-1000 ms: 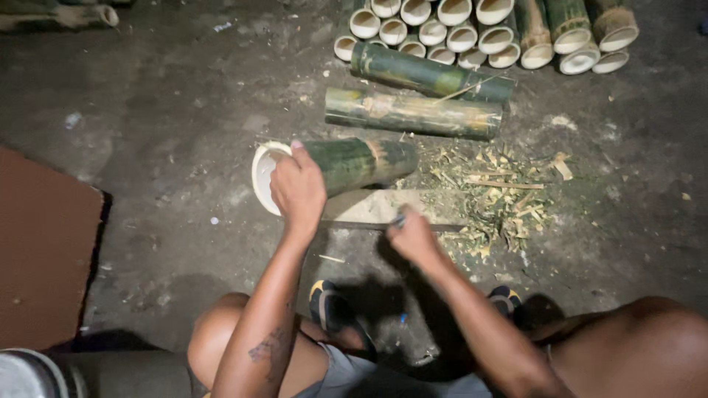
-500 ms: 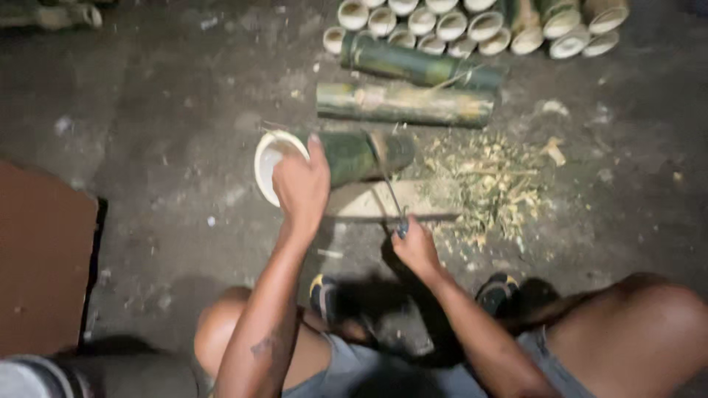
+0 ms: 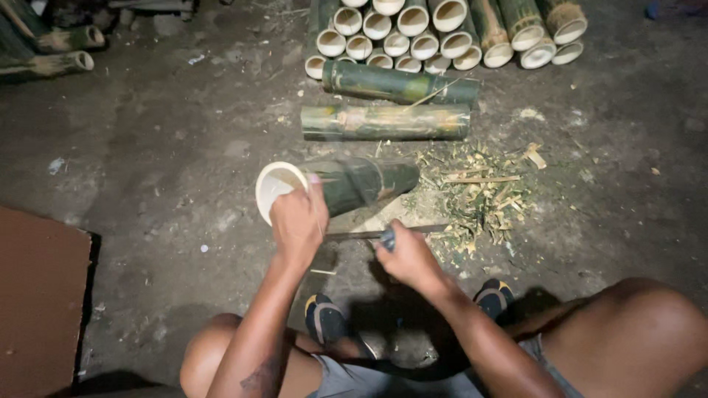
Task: The person cuts a bamboo pole into smaller sections using a machete. They then smooth the cut edges and stack the finished pieces with other bamboo sections.
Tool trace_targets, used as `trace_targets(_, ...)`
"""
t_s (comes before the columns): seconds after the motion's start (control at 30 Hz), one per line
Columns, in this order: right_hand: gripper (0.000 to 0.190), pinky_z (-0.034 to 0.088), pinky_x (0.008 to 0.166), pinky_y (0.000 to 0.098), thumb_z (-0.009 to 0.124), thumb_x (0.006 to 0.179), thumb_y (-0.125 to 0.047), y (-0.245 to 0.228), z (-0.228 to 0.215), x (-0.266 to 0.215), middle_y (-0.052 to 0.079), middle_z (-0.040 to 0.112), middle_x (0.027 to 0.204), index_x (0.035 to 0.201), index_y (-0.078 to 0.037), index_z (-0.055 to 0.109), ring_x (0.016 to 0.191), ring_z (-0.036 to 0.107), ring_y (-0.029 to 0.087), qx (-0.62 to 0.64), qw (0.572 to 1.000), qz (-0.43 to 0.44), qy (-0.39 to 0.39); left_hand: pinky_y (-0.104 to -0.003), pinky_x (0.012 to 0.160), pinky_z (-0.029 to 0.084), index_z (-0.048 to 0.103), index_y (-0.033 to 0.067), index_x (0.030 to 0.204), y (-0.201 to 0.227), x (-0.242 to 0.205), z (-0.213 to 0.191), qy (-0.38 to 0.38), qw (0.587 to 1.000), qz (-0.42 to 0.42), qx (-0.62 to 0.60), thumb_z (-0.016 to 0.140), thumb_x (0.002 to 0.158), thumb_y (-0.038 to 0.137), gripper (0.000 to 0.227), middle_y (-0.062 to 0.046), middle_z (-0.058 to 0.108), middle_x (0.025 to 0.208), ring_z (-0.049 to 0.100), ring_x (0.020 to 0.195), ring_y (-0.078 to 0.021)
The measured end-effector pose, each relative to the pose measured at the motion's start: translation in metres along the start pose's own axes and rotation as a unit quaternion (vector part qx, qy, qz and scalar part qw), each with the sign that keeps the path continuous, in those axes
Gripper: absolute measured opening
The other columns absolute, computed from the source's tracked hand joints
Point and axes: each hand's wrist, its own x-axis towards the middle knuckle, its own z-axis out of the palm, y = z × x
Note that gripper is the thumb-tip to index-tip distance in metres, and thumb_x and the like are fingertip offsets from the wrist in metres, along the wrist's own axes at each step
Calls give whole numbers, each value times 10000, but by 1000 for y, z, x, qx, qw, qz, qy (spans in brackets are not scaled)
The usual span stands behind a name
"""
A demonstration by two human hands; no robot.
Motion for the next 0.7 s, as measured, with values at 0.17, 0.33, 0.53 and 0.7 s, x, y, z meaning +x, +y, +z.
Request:
trace_targets(0.17,310,556,680,510,678,829,-197,-25,-20,17,275,700,801,1058,1,612,799,711,449,-25,999,1,33,-595,662,499,700,-36,706,-9,-12,-3,23,997,71,-25,469,1056,315,547,-306,614,641,635,630,-512)
trace_targets(0.33,282,539,678,527,698,790,-182,-16,-24,20,268,700,797,996,-10,612,792,696,462,-45,999,-8,11,-589,628,496,722,-22,738,-1,-4,-7,59,996,63,-36,497,1016,302,483,-298,616,620,636,604,-500)
trace_targets(0.53,252,535,723,516,674,841,-200,-21,-16,14,275,705,834,1003,-19,606,844,698,463,-23,1000,-3,18,-582,634,497,717,-23,728,-4,-9,0,40,996,77,-38,491,1031,302,499,-298,614,633,633,609,-498)
trace_targets(0.7,205,550,760,514,660,804,-143,-8,-19,45,285,712,882,962,-14,640,888,682,493,-66,997,-32,34,-579,660,497,696,-48,667,-13,0,-1,65,998,28,-6,511,1035,340,566,-305,614,639,636,625,-497)
